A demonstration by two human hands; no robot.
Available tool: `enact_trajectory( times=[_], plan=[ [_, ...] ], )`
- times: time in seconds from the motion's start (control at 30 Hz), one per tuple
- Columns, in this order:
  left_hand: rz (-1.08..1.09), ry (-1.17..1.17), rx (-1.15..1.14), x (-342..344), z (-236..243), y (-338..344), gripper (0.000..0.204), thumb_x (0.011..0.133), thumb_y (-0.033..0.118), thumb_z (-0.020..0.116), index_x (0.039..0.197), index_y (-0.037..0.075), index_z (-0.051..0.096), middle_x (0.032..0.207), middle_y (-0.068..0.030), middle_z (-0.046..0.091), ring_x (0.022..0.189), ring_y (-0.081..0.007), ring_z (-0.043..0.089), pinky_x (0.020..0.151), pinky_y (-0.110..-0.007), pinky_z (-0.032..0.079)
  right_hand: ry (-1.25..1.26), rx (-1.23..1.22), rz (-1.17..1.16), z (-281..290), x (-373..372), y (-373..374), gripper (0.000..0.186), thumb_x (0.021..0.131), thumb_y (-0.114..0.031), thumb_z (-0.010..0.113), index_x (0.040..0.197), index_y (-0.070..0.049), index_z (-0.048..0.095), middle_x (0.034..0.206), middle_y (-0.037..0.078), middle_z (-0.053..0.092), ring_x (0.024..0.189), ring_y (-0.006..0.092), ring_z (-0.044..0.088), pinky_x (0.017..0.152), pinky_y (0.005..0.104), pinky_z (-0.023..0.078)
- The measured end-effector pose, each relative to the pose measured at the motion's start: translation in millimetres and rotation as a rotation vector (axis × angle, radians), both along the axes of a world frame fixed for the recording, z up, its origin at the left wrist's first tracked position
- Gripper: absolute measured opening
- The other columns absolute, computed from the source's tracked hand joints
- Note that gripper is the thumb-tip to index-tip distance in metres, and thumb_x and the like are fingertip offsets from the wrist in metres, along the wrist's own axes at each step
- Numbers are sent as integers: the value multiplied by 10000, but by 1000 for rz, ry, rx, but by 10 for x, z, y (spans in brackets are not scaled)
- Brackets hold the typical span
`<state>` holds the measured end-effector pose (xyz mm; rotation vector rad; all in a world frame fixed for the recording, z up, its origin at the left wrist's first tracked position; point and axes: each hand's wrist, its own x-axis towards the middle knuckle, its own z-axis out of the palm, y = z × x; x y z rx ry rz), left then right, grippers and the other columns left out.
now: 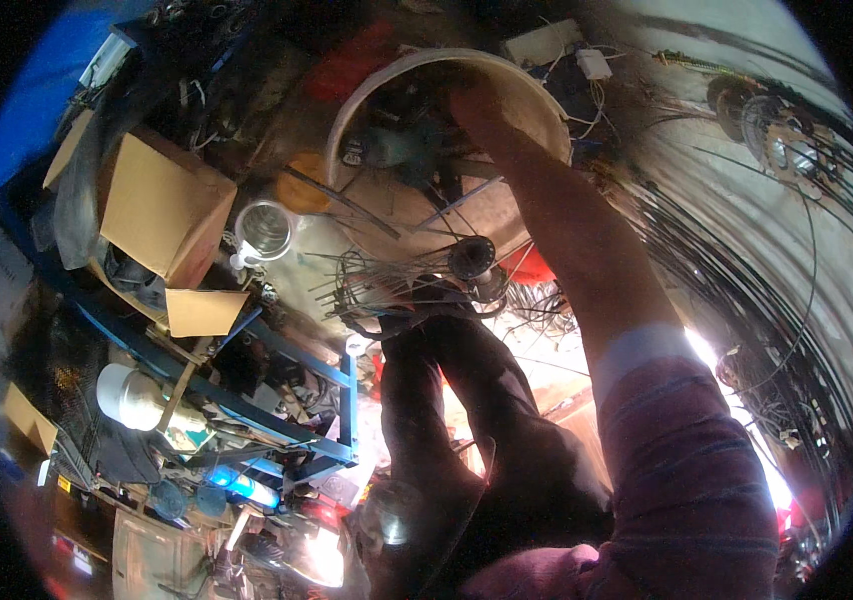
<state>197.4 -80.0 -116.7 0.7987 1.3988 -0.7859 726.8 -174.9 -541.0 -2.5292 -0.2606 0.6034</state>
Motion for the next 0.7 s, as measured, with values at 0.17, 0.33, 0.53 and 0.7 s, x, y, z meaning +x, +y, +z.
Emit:
enact_trajectory(
  times=[0.17, 0.33, 0.53, 0.7],
  plan=[
    [31, 11, 3, 81, -48, 62, 527, 950, 307, 668, 1369, 6, 563, 1280, -171, 645, 1171, -316, 645, 1001, -419, 524, 208, 232, -237, -291, 19, -95, 351, 969, -237, 544, 1171, -3, 711, 1136, 227, 721, 1050, 379, 679, 932, 473, 510],
    [67, 9, -5, 165, -68, 111, 523, 961, 316, 656, 1369, 3, 563, 1282, -170, 645, 1170, -311, 648, 1002, -417, 526, -46, 20, 111, -672, 60, -441, 324, 949, -221, 590, 1172, -20, 711, 1120, 199, 722, 1012, 328, 681, 923, 441, 524],
    [226, 39, 31, 305, 64, -7, 519, 974, 326, 642, 1370, 0, 563, 1285, -168, 646, 1170, -304, 652, 1003, -415, 528, 427, 294, -289, -44, -56, 44, 328, 960, -195, 614, 1228, -9, 659, 1047, 126, 722, 917, 255, 676, 833, 408, 555],
    [260, 12, 29, 383, 159, 197, 517, 985, 335, 631, 1370, -3, 563, 1287, -167, 647, 1169, -298, 655, 1003, -413, 530, -48, 179, 198, -1034, 147, -777, 317, 988, -177, 595, 1260, -21, 638, 1064, 120, 703, 887, 216, 661, 772, 383, 541]
  ],
)
